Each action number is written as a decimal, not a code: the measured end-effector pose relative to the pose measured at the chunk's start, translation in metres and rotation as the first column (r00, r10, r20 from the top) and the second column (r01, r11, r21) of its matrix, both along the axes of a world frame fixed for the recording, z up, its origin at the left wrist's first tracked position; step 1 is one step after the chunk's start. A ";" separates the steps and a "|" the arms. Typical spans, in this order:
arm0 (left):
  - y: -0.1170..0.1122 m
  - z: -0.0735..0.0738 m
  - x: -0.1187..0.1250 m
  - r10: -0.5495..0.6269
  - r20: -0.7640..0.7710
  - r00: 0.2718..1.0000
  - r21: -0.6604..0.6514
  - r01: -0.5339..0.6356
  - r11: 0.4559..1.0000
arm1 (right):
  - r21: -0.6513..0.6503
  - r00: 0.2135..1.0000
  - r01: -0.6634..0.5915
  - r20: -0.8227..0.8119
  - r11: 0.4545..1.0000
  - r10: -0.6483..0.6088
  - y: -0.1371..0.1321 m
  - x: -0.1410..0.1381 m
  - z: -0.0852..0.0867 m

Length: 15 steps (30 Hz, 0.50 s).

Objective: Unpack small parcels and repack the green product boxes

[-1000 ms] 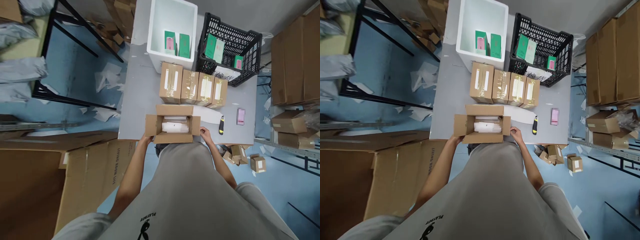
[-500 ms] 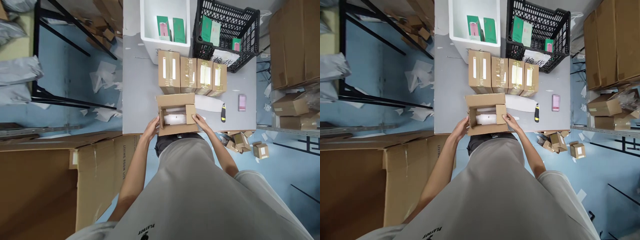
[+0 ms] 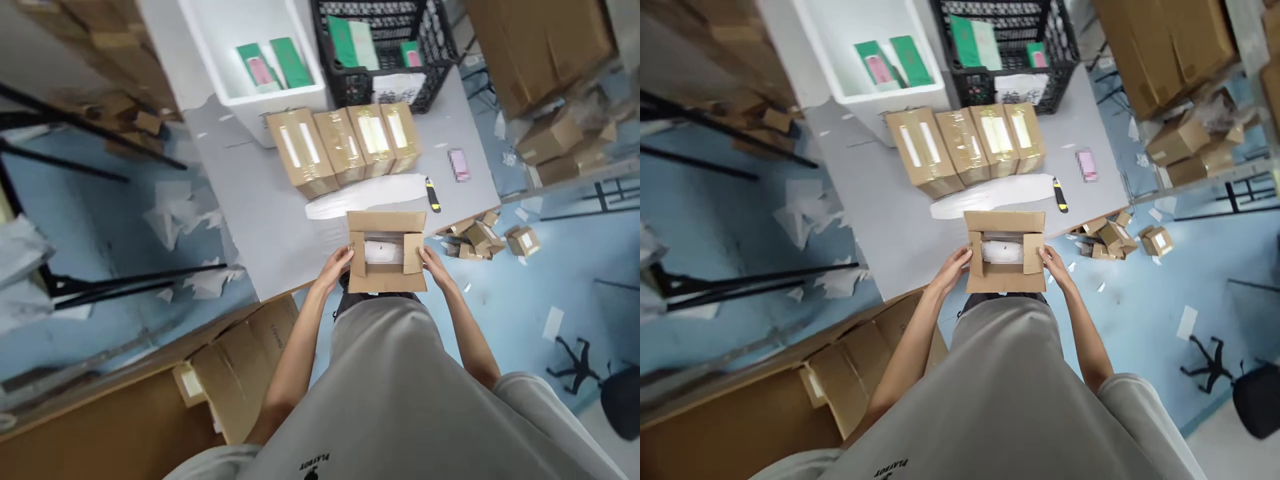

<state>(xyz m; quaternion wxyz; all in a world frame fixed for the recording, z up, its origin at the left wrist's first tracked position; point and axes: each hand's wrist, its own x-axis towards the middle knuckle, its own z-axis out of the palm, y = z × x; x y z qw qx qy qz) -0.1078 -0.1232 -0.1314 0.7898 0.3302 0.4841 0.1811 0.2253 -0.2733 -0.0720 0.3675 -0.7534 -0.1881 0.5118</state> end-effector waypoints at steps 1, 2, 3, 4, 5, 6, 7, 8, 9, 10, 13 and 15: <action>0.000 0.000 0.011 -0.066 0.007 0.998 0.003 0.066 0.998 | -0.004 0.998 0.056 0.013 0.998 -0.056 -0.020 0.000 0.003; -0.001 -0.001 0.023 -0.132 0.014 0.991 0.008 0.132 0.991 | -0.002 0.993 0.113 0.020 0.994 -0.113 -0.040 0.001 0.005; -0.002 -0.002 0.036 -0.194 0.023 0.981 0.015 0.194 0.981 | 0.004 0.986 0.168 0.020 0.986 -0.168 -0.059 0.002 0.007; -0.003 -0.003 0.049 -0.249 0.031 0.968 0.024 0.248 0.968 | 0.010 0.975 0.221 0.013 0.975 -0.221 -0.076 0.004 0.009; -0.005 -0.004 0.063 -0.295 0.037 0.955 0.032 0.294 0.955 | 0.014 0.962 0.272 0.003 0.962 -0.272 -0.092 0.007 0.010; -0.008 -0.005 0.078 -0.332 0.039 0.943 0.037 0.330 0.943 | 0.017 0.948 0.319 -0.007 0.948 -0.319 -0.106 0.011 0.009; -0.011 -0.006 0.093 -0.361 0.038 0.932 0.040 0.360 0.932 | 0.020 0.932 0.362 -0.017 0.932 -0.362 -0.118 0.017 0.007; -0.015 -0.007 0.108 -0.387 0.035 0.922 0.042 0.385 0.922 | 0.026 0.916 0.401 -0.022 0.916 -0.400 -0.130 0.026 0.004; -0.019 -0.007 0.124 -0.410 0.032 0.911 0.044 0.409 0.912 | 0.032 0.901 0.433 -0.024 0.901 -0.433 -0.139 0.036 0.000; -0.024 -0.007 0.141 -0.432 0.032 0.901 0.049 0.431 0.901 | 0.041 0.888 0.460 -0.023 0.887 -0.460 -0.148 0.049 -0.005; -0.040 -0.007 0.200 -0.479 0.034 0.877 0.079 0.475 0.876 | 0.044 0.857 0.516 -0.018 0.855 -0.516 -0.165 0.100 -0.022; -0.051 -0.008 0.245 -0.488 0.026 0.872 0.087 0.485 0.870 | 0.029 0.840 0.543 -0.013 0.839 -0.543 -0.173 0.142 -0.032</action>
